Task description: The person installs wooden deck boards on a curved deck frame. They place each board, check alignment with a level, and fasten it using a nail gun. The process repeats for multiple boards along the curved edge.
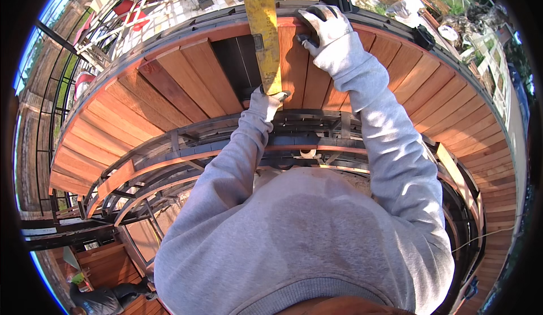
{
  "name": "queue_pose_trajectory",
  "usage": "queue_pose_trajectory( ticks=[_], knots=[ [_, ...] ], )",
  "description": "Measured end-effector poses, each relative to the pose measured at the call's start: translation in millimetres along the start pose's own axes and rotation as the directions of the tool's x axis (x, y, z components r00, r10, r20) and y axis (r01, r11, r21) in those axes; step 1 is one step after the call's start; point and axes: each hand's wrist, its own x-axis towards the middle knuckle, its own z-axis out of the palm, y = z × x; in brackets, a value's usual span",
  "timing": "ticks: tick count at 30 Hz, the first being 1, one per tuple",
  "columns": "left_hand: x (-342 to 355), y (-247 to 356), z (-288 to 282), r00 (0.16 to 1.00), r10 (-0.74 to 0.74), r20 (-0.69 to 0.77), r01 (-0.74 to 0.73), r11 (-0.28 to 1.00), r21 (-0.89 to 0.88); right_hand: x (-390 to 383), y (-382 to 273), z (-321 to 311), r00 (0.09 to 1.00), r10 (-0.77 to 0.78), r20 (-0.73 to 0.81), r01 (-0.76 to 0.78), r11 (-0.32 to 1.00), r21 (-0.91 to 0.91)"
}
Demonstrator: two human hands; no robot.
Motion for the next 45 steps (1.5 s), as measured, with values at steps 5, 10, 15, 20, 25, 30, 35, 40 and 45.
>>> queue_pose_trajectory(
  ticks=[5,10,15,20,25,30,35,40,45],
  knots=[
    [3.3,-9.6,3.9,1.000,0.005,0.004,-0.005,0.997,-0.075,-7.1,-0.7,1.4,0.994,-0.076,-0.081,0.077,0.997,0.010],
    [1.4,-13.0,8.2,0.999,0.033,-0.034,-0.040,0.976,-0.216,-10.9,4.0,4.7,0.988,-0.073,-0.139,0.095,0.982,0.163],
    [0.0,-2.5,3.5,0.998,0.050,-0.029,-0.053,0.994,-0.097,-12.6,4.2,1.3,0.982,-0.090,-0.164,0.119,0.977,0.179],
    [4.5,-7.5,5.7,1.000,0.006,-0.030,-0.009,0.996,-0.094,-17.5,5.9,8.4,0.963,-0.126,-0.238,0.165,0.974,0.152],
    [2.0,-6.5,5.4,0.999,-0.038,-0.033,0.034,0.992,-0.124,-17.5,-3.0,4.8,0.955,-0.098,-0.280,0.148,0.975,0.165],
    [1.9,0.8,2.6,0.999,-0.038,-0.016,0.036,0.994,-0.099,-16.6,2.3,6.7,0.962,-0.102,-0.254,0.145,0.977,0.157],
    [3.0,-10.3,3.9,0.999,0.014,-0.031,-0.016,0.999,-0.047,-14.7,2.9,6.7,0.958,-0.108,-0.265,0.159,0.971,0.179],
    [-4.0,-18.3,7.7,0.999,-0.043,0.020,0.044,0.995,-0.090,-22.2,2.2,11.1,0.955,-0.094,-0.280,0.151,0.971,0.188],
    [-4.3,-17.9,5.3,0.997,-0.075,0.030,0.078,0.986,-0.149,-21.2,4.3,13.3,0.949,-0.109,-0.296,0.172,0.966,0.194]
  ],
)
